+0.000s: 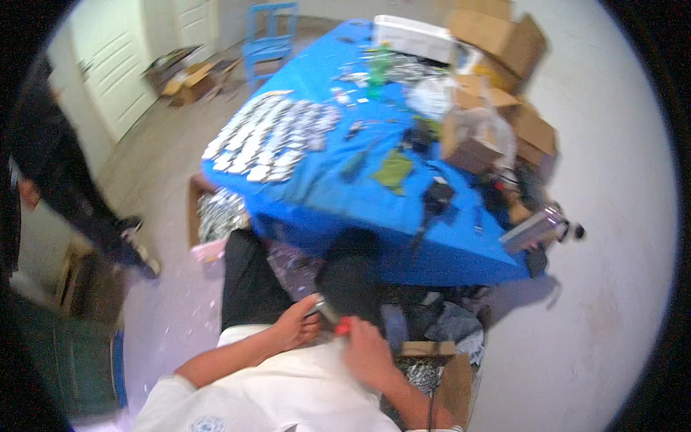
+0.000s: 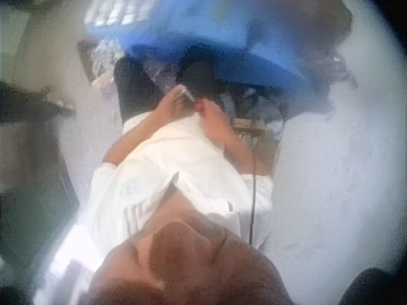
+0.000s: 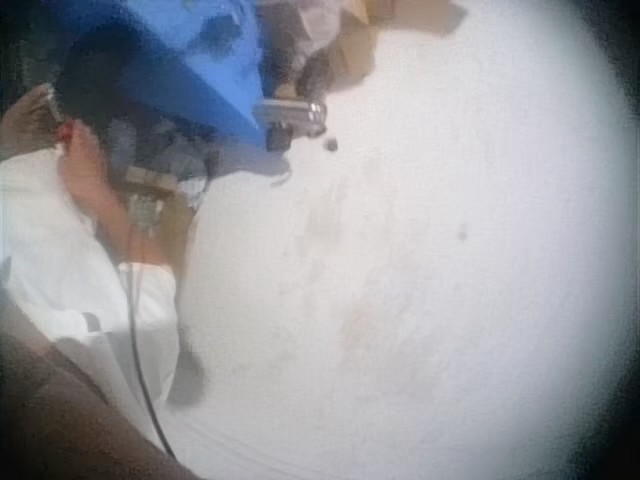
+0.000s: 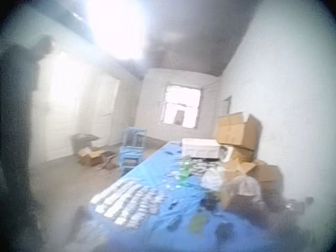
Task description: The person sits at a table covered with a blue cloth, surrounded by numerous small silver electronic components. They pick up a component and use a screwdriver to pry open its casing. Later, they use a pair of pliers to further manipulate the component's internal parts.
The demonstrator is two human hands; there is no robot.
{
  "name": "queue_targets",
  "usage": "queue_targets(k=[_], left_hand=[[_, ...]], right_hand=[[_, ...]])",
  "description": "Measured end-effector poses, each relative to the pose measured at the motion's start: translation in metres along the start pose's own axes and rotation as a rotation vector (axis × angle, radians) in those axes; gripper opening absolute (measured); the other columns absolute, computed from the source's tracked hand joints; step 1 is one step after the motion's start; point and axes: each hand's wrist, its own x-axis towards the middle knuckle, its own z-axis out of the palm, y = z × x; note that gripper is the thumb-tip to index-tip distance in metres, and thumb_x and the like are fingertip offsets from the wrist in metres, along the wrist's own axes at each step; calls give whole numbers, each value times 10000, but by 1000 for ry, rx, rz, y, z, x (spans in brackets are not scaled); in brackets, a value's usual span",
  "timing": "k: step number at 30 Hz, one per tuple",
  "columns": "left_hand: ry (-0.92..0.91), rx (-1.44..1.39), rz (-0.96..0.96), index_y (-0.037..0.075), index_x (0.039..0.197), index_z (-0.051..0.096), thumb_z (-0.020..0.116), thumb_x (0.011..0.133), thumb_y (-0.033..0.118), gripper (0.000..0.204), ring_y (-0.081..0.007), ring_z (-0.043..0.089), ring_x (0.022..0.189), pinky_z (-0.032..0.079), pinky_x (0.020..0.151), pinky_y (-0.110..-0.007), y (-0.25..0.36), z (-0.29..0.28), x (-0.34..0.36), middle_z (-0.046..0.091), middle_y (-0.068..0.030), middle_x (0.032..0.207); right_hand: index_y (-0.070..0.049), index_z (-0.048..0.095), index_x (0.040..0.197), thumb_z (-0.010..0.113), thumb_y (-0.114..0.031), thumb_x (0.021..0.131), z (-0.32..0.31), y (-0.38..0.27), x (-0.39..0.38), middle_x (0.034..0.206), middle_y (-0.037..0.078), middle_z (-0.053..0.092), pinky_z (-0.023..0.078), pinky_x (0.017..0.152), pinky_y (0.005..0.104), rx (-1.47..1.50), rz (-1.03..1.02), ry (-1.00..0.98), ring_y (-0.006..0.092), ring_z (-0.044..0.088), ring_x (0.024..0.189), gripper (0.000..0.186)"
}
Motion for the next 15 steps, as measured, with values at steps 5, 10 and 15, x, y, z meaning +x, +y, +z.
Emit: queue_targets(k=[5,10,15], left_hand=[[-210,74,26,175,548,304,474,927,522,541,-69,203,393,165,368,-233,-4,-9,22,254,62,494],[-259,70,84,180,533,271,443,926,544,563,-73,201,389,164,368,-240,-10,-26,13,237,55,485],[-297,-98,-140,189,533,263,452,910,571,568,-80,180,375,163,363,-232,-7,-17,23,225,56,476]], right_hand=[[-17,428,1282,538,-105,738,-1,5,-5,1153,219,522,420,920,437,104,-65,128,402,513,1072,561],[30,420,1306,523,-127,733,5,1,-6,1182,239,542,409,947,390,319,-106,20,369,541,1087,603],[33,418,1302,512,-115,742,1,6,-3,1155,235,539,408,947,373,255,-115,108,380,535,1077,586]])
